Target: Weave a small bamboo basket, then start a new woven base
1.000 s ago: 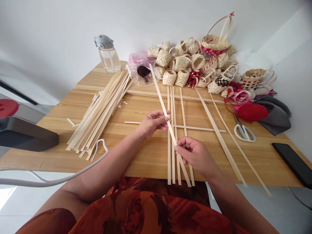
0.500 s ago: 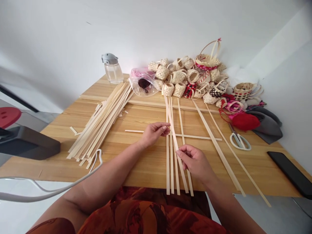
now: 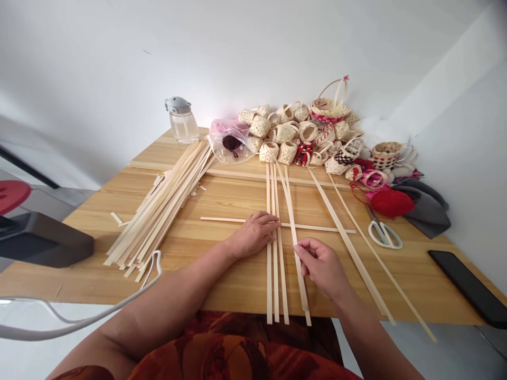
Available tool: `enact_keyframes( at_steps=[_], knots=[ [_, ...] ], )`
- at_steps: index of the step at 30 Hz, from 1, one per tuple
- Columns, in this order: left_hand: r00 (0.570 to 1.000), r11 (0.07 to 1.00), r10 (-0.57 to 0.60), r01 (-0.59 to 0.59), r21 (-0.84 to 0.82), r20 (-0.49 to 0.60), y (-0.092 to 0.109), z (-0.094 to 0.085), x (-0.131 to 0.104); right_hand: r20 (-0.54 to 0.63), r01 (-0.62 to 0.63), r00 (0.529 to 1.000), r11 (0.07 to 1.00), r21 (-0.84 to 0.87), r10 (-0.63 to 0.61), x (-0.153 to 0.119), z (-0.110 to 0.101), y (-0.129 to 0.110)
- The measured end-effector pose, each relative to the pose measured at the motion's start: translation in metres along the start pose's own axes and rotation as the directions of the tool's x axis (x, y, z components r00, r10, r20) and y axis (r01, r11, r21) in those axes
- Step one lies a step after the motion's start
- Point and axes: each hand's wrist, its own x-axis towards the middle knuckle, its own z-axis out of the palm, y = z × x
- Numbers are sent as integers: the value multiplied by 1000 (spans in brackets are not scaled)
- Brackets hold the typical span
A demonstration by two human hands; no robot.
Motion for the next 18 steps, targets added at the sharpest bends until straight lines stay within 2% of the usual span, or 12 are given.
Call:
enact_keyframes(
  at_steps=[7,11,18],
  knots=[
    [999,1000,13,-14,5,29,1,0,-1,-15,-82,996,996,26,83,-2,0,5],
    [1000,1000,13,-14,21,25,4,2,-1,14,-124,992,992,-4,124,3,2,7],
    [998,996,49,-51,68,37,7,6,-1,48,-139,989,989,-50,142,9,4,12]
  ],
)
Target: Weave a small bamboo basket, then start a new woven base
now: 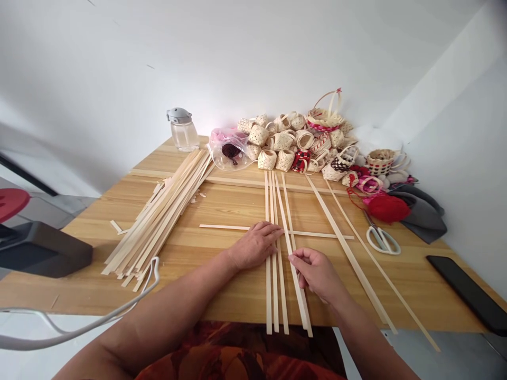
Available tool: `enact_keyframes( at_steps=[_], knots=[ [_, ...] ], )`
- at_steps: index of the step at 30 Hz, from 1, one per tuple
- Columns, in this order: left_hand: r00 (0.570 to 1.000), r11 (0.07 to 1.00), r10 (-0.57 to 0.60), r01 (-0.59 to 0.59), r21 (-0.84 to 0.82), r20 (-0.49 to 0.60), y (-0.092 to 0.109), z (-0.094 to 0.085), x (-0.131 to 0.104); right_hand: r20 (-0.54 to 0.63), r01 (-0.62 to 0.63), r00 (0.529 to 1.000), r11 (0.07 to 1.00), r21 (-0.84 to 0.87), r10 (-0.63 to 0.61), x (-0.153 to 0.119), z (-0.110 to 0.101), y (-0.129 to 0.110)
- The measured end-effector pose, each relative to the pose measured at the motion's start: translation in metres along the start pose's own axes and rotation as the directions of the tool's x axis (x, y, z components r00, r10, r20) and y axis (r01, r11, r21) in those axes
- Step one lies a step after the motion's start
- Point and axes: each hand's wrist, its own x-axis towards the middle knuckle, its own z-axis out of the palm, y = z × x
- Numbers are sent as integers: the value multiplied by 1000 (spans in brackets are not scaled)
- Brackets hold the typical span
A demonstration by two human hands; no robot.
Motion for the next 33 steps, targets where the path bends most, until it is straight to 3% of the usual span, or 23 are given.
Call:
enact_keyframes(
  at_steps=[7,16,22,26,28,30,33],
  knots=[
    [999,1000,-16,15,-15,-39,2,2,0,41,6,999,1000,-16,-5,5,-2,5],
    [996,1000,1,-1,-1,85,0,4,0,94,-3,996,997,-75,10,5,1,2],
    [994,1000,-12,12,1,109,1,3,0,118,44,993,979,-200,-21,-4,-3,-10],
    [991,1000,-15,14,11,135,1,4,1,81,49,996,968,-245,-30,-12,-11,-16],
    [988,1000,-20,18,16,150,1,4,1,25,109,994,951,-290,-107,-13,-15,-14],
    [987,1000,-23,20,21,157,2,3,1,-54,239,959,893,-380,-279,-10,-19,-7],
    [989,999,-18,14,29,150,3,3,1,-67,436,817,689,-579,-573,1,-23,9]
  ],
)
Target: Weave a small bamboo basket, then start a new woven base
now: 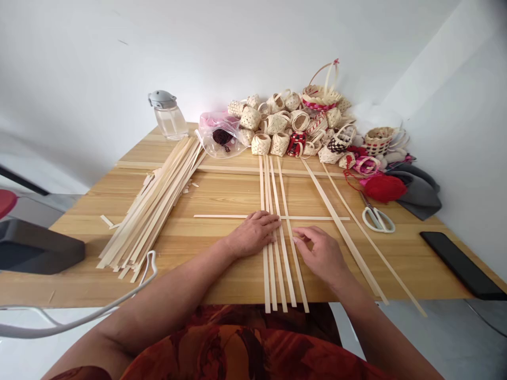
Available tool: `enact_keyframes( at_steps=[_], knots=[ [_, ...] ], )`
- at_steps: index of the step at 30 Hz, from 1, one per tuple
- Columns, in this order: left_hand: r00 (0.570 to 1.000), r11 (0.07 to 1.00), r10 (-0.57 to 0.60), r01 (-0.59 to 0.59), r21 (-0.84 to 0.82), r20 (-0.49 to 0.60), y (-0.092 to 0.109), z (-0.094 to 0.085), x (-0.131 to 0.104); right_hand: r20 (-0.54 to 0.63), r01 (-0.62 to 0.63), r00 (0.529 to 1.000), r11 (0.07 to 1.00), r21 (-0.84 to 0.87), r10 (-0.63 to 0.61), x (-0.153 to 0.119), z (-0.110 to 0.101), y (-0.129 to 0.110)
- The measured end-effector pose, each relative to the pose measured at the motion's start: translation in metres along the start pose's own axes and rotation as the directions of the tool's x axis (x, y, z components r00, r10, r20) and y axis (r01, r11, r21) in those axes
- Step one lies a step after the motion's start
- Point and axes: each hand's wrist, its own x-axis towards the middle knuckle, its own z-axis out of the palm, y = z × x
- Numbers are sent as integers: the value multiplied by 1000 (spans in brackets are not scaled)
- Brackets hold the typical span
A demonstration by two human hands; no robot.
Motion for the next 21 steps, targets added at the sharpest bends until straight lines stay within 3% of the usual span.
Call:
enact_keyframes(
  at_steps=[3,6,21],
  knots=[
    [1000,1000,9,-8,18,-12,0,1,-1,-13,177,984,975,-132,-180,1,11,15],
    [1000,999,14,-13,39,-17,0,2,-1,-10,247,968,955,-164,-252,2,18,20],
    [996,999,23,-19,49,-91,1,3,-2,61,327,945,918,-227,-321,3,26,22]
  ],
)
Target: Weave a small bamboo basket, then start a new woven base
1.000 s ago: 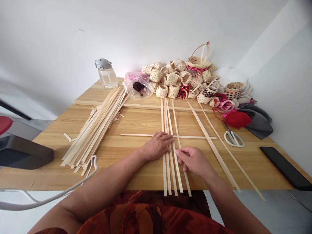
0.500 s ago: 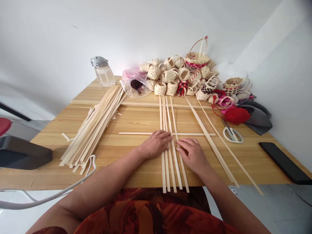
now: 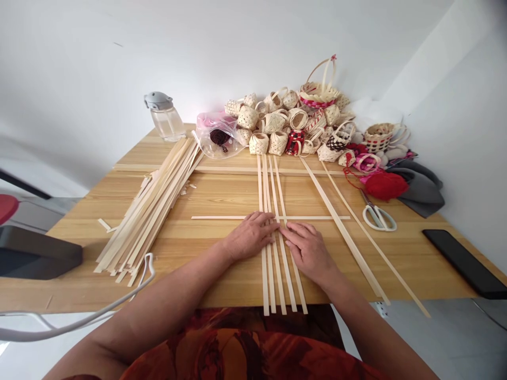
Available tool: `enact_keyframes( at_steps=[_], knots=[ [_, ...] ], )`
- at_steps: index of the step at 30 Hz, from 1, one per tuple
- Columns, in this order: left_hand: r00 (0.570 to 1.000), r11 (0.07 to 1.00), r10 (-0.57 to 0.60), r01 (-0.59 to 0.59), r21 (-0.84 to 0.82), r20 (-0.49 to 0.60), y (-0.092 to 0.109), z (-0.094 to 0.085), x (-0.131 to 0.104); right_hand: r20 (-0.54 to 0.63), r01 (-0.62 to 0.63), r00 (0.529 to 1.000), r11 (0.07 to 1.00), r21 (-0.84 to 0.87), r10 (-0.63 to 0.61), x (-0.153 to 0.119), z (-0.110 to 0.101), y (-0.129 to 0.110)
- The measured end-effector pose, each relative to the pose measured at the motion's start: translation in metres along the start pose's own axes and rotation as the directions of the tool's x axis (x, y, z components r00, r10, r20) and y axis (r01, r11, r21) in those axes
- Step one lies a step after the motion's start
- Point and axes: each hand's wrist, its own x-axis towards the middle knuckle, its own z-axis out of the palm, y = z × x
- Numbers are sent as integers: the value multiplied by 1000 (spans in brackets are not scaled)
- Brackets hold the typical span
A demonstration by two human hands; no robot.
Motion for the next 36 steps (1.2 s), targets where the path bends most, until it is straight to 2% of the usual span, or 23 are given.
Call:
enact_keyframes(
  at_steps=[11,19,26,36],
  knots=[
    [1000,999,18,-17,38,-14,2,0,1,44,-38,998,999,-21,39,0,-3,-6],
    [1000,999,11,-12,48,16,3,3,2,8,-39,999,999,8,39,0,-3,-7],
    [1000,998,-5,3,66,30,3,4,3,-36,-59,997,993,100,63,0,-2,-3],
    [998,998,-55,55,14,34,7,2,3,-22,-52,998,993,110,54,-2,-2,-2]
  ],
)
